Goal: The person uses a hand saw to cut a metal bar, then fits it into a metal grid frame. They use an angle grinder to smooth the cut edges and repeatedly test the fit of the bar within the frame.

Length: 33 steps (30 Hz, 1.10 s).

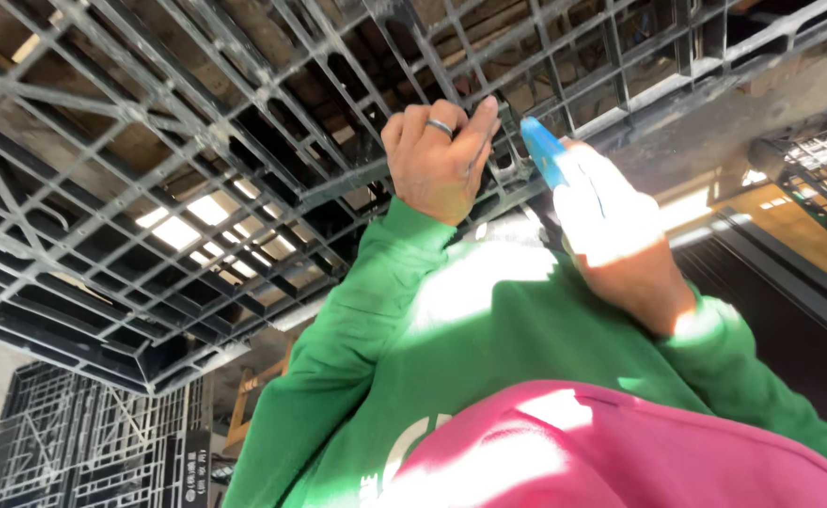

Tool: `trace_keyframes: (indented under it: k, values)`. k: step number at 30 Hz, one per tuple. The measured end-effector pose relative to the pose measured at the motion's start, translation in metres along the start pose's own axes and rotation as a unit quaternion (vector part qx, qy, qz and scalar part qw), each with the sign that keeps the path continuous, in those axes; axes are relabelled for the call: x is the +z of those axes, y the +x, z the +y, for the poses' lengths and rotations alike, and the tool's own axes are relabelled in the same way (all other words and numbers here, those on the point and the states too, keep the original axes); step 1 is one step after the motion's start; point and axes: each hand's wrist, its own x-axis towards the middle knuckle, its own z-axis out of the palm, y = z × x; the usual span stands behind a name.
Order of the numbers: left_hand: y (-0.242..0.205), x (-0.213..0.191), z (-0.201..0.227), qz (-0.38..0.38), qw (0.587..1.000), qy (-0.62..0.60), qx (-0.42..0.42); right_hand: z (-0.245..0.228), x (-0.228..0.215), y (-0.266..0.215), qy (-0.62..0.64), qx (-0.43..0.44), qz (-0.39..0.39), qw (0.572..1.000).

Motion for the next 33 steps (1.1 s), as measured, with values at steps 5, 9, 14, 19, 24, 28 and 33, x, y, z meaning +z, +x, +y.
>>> trace_keyframes:
  k: [5, 9, 14, 19, 24, 28, 33]
  values:
    - [0.004, 0.004, -0.005, 0.027, 1.0, 0.001, 0.011, 0.004, 0.001, 0.011, 0.298, 0.107, 0.026, 0.948]
    - [-0.001, 0.001, -0.001, 0.012, 1.0, -0.007, 0.002, 0.005, -0.003, 0.012, -0.09, -0.115, -0.032, 0.989]
    - [0.004, 0.002, -0.004, 0.031, 0.999, 0.002, 0.023, -0.003, -0.007, 0.015, 0.122, 0.006, 0.014, 0.992]
    - [-0.004, 0.0, 0.001, -0.001, 1.0, -0.014, 0.001, 0.003, 0.001, 0.013, -0.06, -0.142, -0.007, 0.988]
    - [-0.005, 0.01, -0.004, 0.039, 0.999, 0.017, 0.014, 0.013, -0.004, -0.027, 0.33, 0.306, 0.017, 0.893]
    - [-0.006, 0.015, -0.005, 0.045, 0.999, 0.006, -0.008, 0.001, -0.031, -0.051, 0.409, 0.258, 0.072, 0.872]
    - [-0.029, 0.01, 0.002, 0.071, 0.995, 0.064, -0.018, 0.01, -0.03, -0.055, 0.453, 0.151, 0.124, 0.87]
